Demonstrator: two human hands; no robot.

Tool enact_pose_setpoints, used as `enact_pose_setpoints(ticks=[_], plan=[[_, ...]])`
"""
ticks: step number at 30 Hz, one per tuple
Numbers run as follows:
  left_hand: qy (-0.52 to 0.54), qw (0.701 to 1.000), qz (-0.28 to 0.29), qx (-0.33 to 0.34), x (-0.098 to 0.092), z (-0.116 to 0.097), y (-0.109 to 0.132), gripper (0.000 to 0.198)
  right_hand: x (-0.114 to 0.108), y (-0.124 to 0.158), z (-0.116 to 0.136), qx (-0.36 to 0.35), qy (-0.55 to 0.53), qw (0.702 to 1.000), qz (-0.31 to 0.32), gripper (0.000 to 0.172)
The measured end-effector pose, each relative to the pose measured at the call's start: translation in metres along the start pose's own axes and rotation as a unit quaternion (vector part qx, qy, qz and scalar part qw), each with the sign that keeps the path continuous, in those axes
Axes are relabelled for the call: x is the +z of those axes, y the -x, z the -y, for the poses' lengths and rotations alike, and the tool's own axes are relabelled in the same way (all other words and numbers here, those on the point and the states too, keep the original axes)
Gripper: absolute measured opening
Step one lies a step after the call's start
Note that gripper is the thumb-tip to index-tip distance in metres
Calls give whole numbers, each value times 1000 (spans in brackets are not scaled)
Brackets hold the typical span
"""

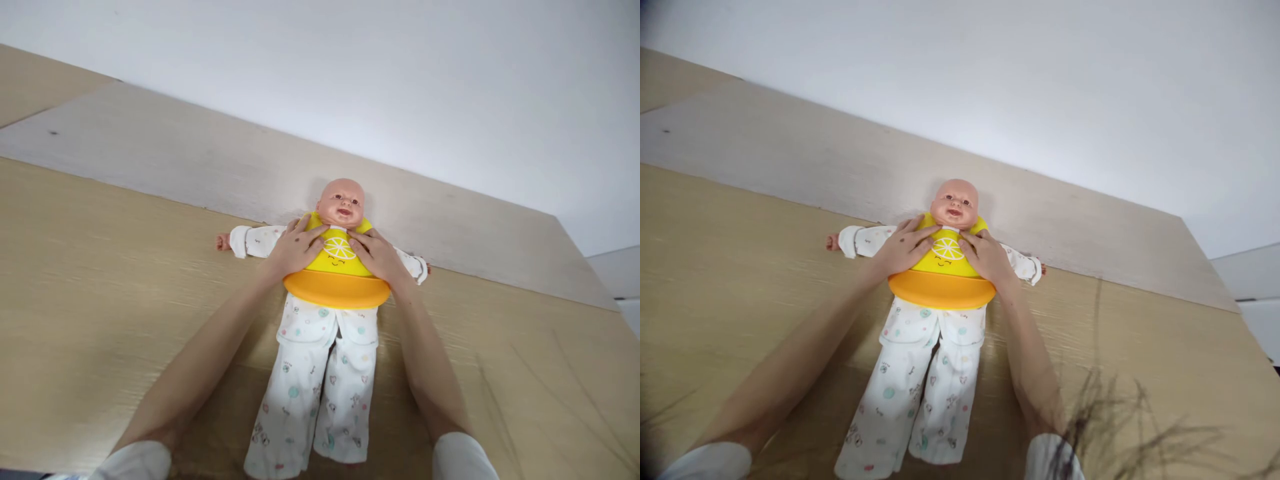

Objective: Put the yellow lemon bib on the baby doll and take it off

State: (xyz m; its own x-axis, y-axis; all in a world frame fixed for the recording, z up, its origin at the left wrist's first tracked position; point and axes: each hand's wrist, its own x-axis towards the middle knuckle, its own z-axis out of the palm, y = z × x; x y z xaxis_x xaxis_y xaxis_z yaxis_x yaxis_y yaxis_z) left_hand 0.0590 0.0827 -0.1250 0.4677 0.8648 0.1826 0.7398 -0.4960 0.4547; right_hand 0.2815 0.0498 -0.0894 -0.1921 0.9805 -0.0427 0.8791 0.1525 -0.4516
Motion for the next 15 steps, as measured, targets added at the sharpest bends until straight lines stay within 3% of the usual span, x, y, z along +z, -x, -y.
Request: enact_pose_setpoints(ticks=[15], plan=[[34,999,-1,-3,-1,3,-2,48,4,-2,-7,-4,-30,999,-22,42]])
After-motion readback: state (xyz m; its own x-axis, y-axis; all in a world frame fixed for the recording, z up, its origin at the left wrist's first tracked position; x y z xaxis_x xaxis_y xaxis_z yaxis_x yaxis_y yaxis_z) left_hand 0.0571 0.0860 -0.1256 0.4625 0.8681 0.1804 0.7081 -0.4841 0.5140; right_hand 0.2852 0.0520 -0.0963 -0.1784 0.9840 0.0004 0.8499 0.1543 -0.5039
